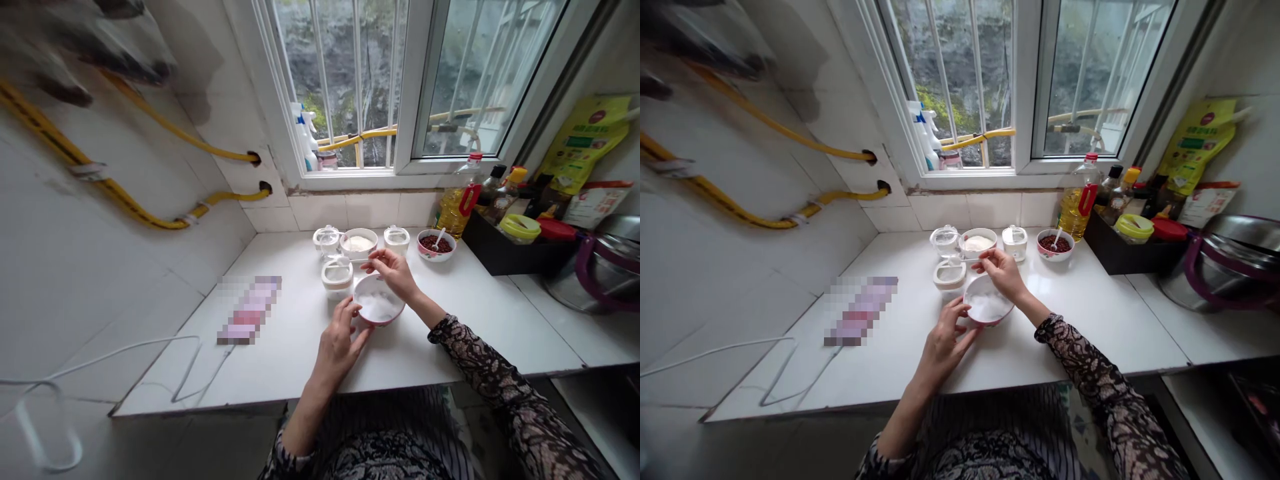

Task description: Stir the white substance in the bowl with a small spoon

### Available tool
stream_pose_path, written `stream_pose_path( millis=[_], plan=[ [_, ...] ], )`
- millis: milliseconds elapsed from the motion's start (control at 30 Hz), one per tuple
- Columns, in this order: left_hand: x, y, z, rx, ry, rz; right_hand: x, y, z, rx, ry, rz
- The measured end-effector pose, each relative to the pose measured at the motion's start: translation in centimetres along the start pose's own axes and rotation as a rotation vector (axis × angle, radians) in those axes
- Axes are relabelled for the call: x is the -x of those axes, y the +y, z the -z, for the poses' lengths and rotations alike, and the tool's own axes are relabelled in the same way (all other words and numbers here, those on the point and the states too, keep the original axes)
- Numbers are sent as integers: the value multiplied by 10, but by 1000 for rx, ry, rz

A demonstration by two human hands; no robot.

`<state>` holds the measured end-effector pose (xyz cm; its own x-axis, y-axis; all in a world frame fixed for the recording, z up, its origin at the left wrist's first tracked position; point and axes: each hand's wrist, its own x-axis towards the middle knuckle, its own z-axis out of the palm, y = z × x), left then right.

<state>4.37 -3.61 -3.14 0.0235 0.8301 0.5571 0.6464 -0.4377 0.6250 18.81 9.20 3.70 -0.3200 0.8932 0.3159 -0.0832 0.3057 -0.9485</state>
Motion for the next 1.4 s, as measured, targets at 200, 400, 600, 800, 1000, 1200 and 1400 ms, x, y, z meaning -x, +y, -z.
stream_pose_path(
  millis=[200,400,600,800,1000,1200,1400],
  plan=[
    [0,-1,-2,-1,12,-7,5,4,-6,569,-104,492],
    [0,1,0,4,1,-6,7,-15,16,585,74,492],
    [-1,3,2,3,-1,-4,9,-22,54,840,-43,650],
    [0,1,1,0,3,-2,13,-11,49,1036,-277,805],
    [0,2,0,-1,11,4,12,-9,50,947,-226,791],
    [0,2,1,5,2,-3,15,-9,41,1092,-305,875],
    [-1,3,3,-4,-5,4,16,-7,41,1003,-254,883]
  ],
)
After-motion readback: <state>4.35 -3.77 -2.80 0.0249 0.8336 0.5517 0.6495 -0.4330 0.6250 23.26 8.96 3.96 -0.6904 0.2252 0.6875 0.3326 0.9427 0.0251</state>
